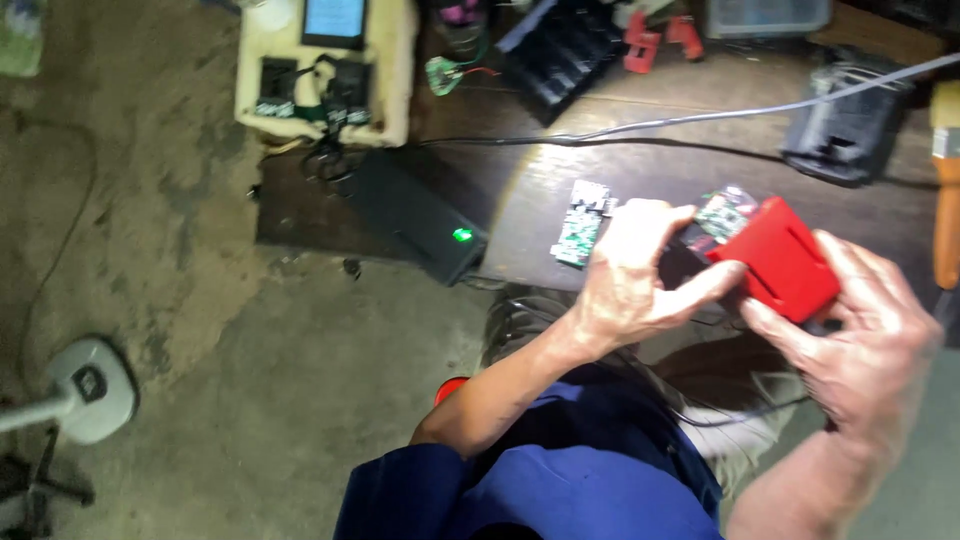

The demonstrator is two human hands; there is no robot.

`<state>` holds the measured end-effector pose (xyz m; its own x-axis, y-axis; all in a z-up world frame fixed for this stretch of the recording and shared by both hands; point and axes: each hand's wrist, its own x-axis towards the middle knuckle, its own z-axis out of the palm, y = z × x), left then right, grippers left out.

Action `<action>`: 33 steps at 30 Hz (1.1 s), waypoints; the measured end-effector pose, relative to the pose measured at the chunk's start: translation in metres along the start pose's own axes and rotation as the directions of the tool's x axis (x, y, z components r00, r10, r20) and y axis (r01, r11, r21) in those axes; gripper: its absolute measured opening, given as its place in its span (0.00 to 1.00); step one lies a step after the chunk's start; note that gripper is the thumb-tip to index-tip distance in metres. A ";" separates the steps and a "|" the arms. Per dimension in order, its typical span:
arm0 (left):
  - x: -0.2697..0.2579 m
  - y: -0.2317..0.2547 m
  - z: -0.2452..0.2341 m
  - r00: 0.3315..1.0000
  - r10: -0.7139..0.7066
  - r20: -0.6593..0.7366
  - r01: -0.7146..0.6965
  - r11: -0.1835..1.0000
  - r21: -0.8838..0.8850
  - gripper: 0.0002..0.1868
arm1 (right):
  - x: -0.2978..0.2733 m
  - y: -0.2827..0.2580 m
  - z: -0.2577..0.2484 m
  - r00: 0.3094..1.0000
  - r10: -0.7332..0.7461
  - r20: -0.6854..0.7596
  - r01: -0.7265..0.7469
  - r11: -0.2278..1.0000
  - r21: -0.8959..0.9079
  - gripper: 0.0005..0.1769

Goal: The person uses a multimeter to test a small circuit board on a workbench. They then pick up a red battery charger, insert the circuit board into it, and observe the green indicator lights on the charger.

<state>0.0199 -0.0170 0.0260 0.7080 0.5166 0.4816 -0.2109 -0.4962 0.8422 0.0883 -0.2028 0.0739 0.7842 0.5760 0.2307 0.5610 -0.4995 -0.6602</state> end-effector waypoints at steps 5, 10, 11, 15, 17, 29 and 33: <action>0.002 -0.001 0.002 0.999 0.018 -0.040 -0.019 0.999 -0.028 0.26 | -0.004 0.020 0.004 0.998 -0.053 0.022 0.055 0.995 -0.083 0.46; 0.001 -0.004 0.004 0.998 0.048 -0.032 -0.048 0.999 -0.007 0.24 | -0.003 0.019 0.004 0.998 -0.048 0.035 0.052 0.991 -0.126 0.44; 0.000 -0.006 0.005 0.998 0.060 -0.033 -0.061 0.998 -0.020 0.25 | -0.003 0.019 0.004 0.999 -0.031 0.041 0.035 0.992 -0.118 0.45; -0.001 -0.006 0.005 0.999 0.044 -0.015 -0.044 0.999 -0.018 0.26 | -0.003 0.021 0.006 0.999 0.001 0.041 0.002 0.996 -0.088 0.44; -0.003 -0.002 -0.004 0.999 -0.007 0.037 0.008 1.000 -0.012 0.28 | 0.000 0.017 0.005 0.998 0.016 0.053 -0.012 0.997 -0.081 0.44; 0.068 -0.002 -0.227 0.799 0.337 -0.497 -0.059 0.868 0.493 0.02 | 0.006 0.000 0.003 0.994 0.075 0.078 -0.066 0.992 -0.106 0.48; 0.104 -0.065 -0.308 0.973 0.166 -0.163 -0.082 0.901 0.427 0.11 | 0.003 0.009 0.003 0.998 0.007 0.063 -0.001 0.995 -0.098 0.46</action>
<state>-0.1001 0.2843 0.0960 0.5440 0.5339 0.6473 0.0398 -0.7871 0.6156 0.0950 -0.2031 0.0667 0.7698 0.6123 0.1804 0.5838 -0.5610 -0.5870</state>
